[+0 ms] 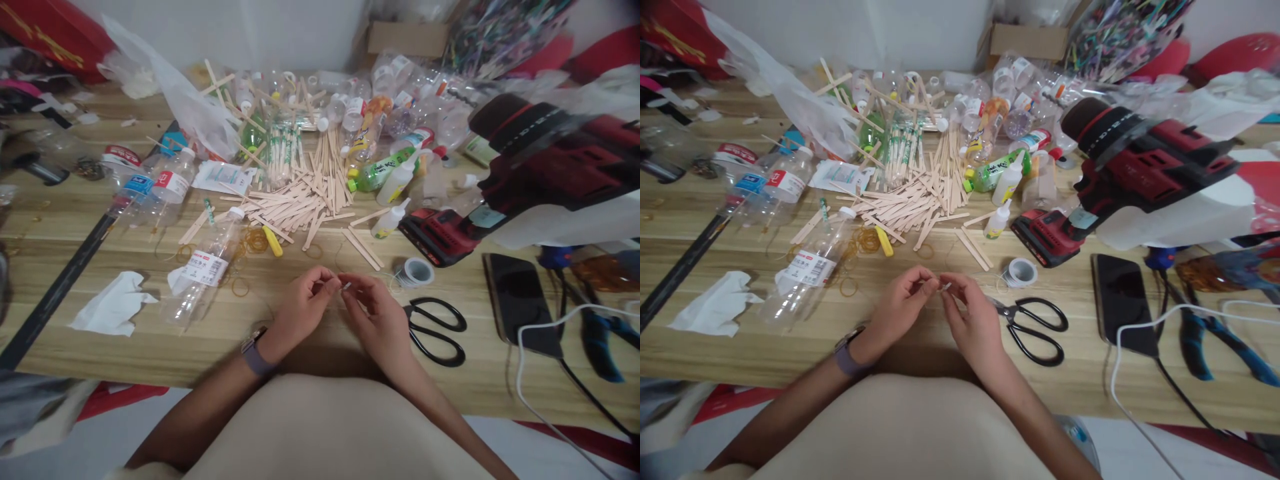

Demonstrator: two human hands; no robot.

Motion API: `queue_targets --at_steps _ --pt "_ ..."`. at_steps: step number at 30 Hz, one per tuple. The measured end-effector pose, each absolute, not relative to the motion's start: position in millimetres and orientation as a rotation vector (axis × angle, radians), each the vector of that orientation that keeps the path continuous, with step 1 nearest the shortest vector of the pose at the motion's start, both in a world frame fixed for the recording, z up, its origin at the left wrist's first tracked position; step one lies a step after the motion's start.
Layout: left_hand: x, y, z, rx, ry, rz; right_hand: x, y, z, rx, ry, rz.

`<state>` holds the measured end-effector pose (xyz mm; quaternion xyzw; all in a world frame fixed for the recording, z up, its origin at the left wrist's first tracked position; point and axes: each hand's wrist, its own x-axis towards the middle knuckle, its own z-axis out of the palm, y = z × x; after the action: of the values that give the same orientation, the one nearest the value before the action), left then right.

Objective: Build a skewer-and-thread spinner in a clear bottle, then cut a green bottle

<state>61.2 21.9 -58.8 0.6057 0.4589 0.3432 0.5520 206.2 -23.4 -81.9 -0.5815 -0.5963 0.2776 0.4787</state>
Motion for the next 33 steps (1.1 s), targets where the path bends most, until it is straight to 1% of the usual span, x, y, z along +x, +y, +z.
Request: queue_targets --at_steps 4,9,11,18,27,30,33 --pt "64 20 -63 1.395 1.065 0.865 205 -26 -82 -1.417 -1.469 0.663" --pt "71 18 -70 0.991 0.982 0.824 203 -30 -88 -1.340 -1.495 0.671" --pt "72 19 -70 0.924 0.973 0.839 203 -30 -90 -1.316 -1.533 0.646" --pt "73 20 -63 0.805 0.938 0.847 206 -28 -86 -1.307 -1.704 0.385" --pt "68 17 -58 0.793 0.973 0.841 209 -30 -74 -1.308 -1.643 0.161" --pt "68 17 -57 0.810 0.973 0.855 210 -28 -71 -1.320 -1.654 0.191" --pt "69 16 -57 0.819 0.953 0.856 211 -24 -71 -1.291 -1.646 0.362"
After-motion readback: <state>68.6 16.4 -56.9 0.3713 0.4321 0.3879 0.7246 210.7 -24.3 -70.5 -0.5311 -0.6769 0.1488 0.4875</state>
